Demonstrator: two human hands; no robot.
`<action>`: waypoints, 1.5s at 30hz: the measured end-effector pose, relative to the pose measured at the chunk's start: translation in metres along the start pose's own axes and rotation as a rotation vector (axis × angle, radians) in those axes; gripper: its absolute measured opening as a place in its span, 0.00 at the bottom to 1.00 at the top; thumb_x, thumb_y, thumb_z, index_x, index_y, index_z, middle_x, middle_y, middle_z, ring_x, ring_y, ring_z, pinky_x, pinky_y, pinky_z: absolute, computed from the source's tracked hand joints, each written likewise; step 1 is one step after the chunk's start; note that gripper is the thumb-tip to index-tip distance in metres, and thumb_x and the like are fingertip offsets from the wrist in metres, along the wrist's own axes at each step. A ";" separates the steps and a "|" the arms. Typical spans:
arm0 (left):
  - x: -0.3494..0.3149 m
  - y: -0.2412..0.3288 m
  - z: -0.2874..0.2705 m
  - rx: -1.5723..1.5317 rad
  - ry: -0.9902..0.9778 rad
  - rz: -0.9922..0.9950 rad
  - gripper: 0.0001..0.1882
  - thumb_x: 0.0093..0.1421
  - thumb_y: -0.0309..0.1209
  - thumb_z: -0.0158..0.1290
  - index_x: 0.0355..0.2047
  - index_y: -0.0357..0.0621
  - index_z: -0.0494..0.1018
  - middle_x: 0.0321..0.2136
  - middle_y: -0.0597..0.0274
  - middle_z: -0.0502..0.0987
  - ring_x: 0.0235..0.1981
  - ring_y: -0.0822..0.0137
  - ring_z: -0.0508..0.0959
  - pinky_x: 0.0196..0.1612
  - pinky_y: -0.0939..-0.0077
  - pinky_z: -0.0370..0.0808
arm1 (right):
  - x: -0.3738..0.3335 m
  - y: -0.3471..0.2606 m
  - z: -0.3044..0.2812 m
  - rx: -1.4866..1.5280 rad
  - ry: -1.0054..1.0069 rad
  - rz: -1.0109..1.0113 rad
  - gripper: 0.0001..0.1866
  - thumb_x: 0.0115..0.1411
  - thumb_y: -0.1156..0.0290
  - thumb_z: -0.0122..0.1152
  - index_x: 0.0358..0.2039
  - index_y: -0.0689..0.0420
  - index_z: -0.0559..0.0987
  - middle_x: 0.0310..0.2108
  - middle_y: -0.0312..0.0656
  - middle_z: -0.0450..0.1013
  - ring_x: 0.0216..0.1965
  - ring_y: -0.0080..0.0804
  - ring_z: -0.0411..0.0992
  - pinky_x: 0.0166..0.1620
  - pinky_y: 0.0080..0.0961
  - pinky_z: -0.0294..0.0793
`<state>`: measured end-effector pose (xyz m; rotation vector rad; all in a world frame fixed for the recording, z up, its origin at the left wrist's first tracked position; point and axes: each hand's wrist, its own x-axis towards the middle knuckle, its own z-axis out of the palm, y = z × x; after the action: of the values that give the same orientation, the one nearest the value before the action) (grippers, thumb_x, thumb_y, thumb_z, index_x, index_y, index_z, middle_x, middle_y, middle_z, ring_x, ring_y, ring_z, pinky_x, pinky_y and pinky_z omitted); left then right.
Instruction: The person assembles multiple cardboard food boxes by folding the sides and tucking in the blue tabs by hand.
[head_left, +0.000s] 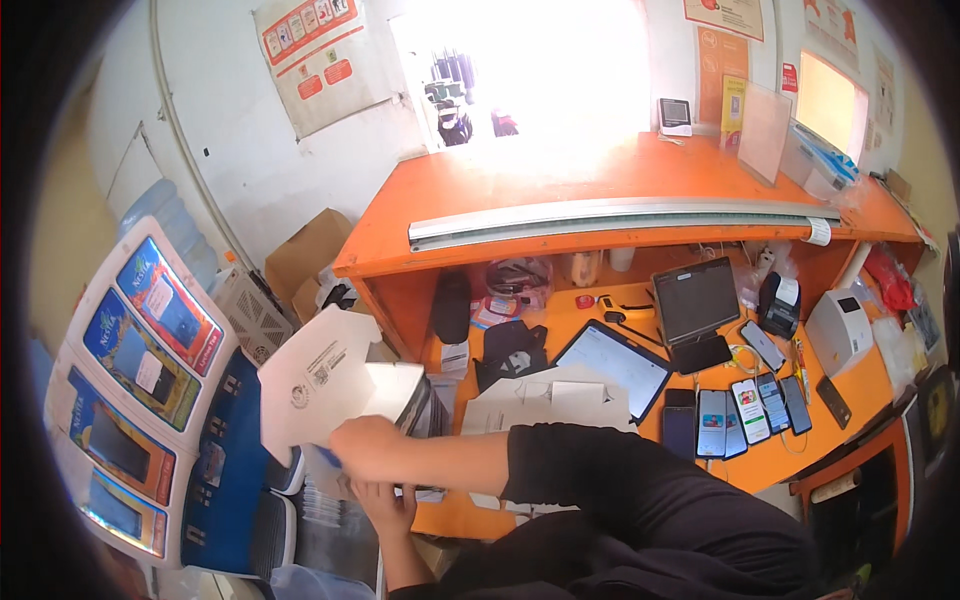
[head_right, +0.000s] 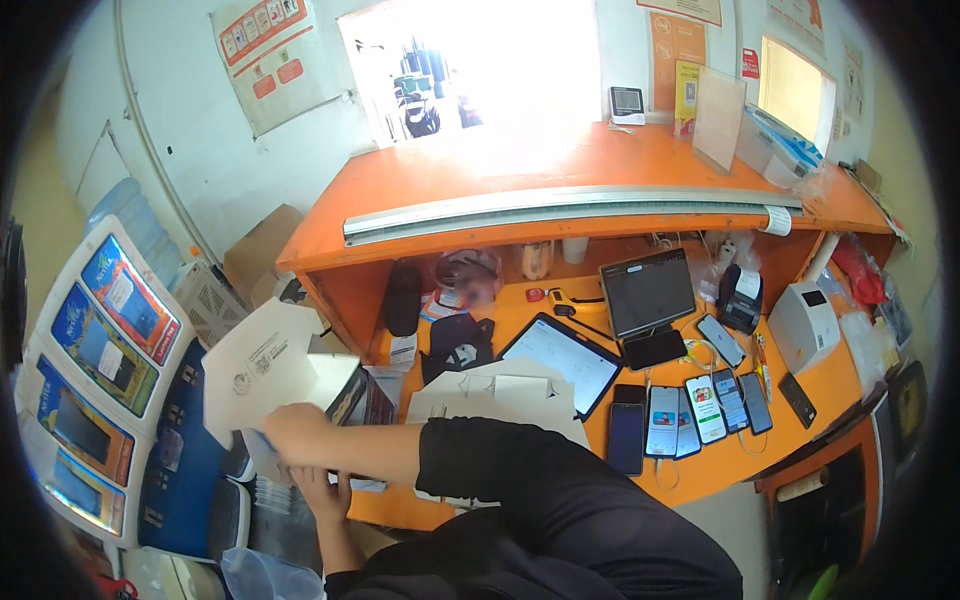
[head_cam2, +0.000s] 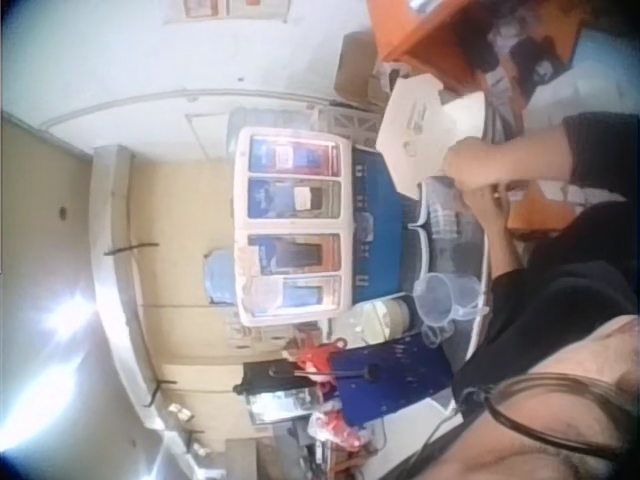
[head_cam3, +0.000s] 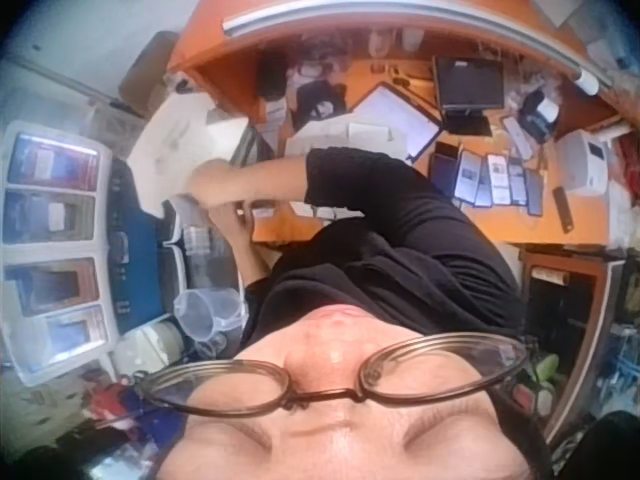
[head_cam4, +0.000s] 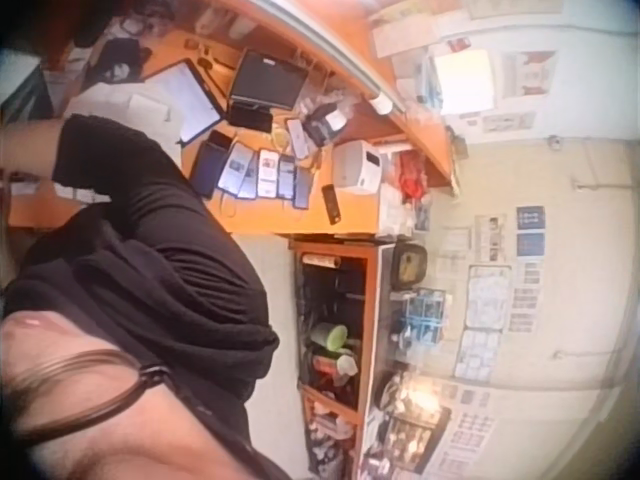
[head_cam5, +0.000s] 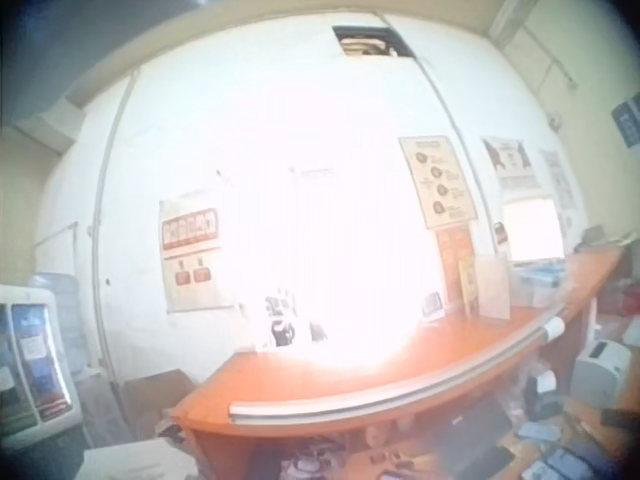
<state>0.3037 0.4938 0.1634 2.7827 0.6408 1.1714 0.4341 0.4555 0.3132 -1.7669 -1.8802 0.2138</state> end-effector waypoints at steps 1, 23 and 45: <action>0.004 0.006 -0.005 0.027 0.052 0.006 0.16 0.48 0.33 0.63 0.36 0.43 0.72 0.33 0.57 0.73 0.39 0.48 0.71 0.48 0.54 0.65 | 0.001 0.007 0.003 0.002 0.004 -0.004 0.10 0.44 0.71 0.61 0.25 0.63 0.81 0.26 0.55 0.76 0.30 0.51 0.78 0.33 0.41 0.77; -0.005 0.008 0.034 -0.223 0.229 -0.102 0.11 0.47 0.23 0.58 0.33 0.44 0.74 0.37 0.52 0.74 0.43 0.49 0.70 0.55 0.49 0.59 | -0.036 0.041 0.047 0.055 -0.287 0.119 0.31 0.62 0.42 0.46 0.40 0.61 0.79 0.42 0.52 0.75 0.45 0.51 0.75 0.44 0.42 0.73; -0.005 0.054 0.009 -0.176 0.335 0.223 0.20 0.48 0.23 0.62 0.41 0.45 0.67 0.40 0.54 0.68 0.46 0.52 0.68 0.55 0.47 0.66 | -0.315 0.150 0.064 0.115 -0.451 0.530 0.33 0.52 0.56 0.66 0.58 0.51 0.70 0.65 0.42 0.57 0.65 0.42 0.56 0.59 0.43 0.63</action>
<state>0.3262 0.4437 0.1651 2.5827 0.2296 1.6693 0.5302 0.1870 0.1018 -2.2360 -1.5829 0.9641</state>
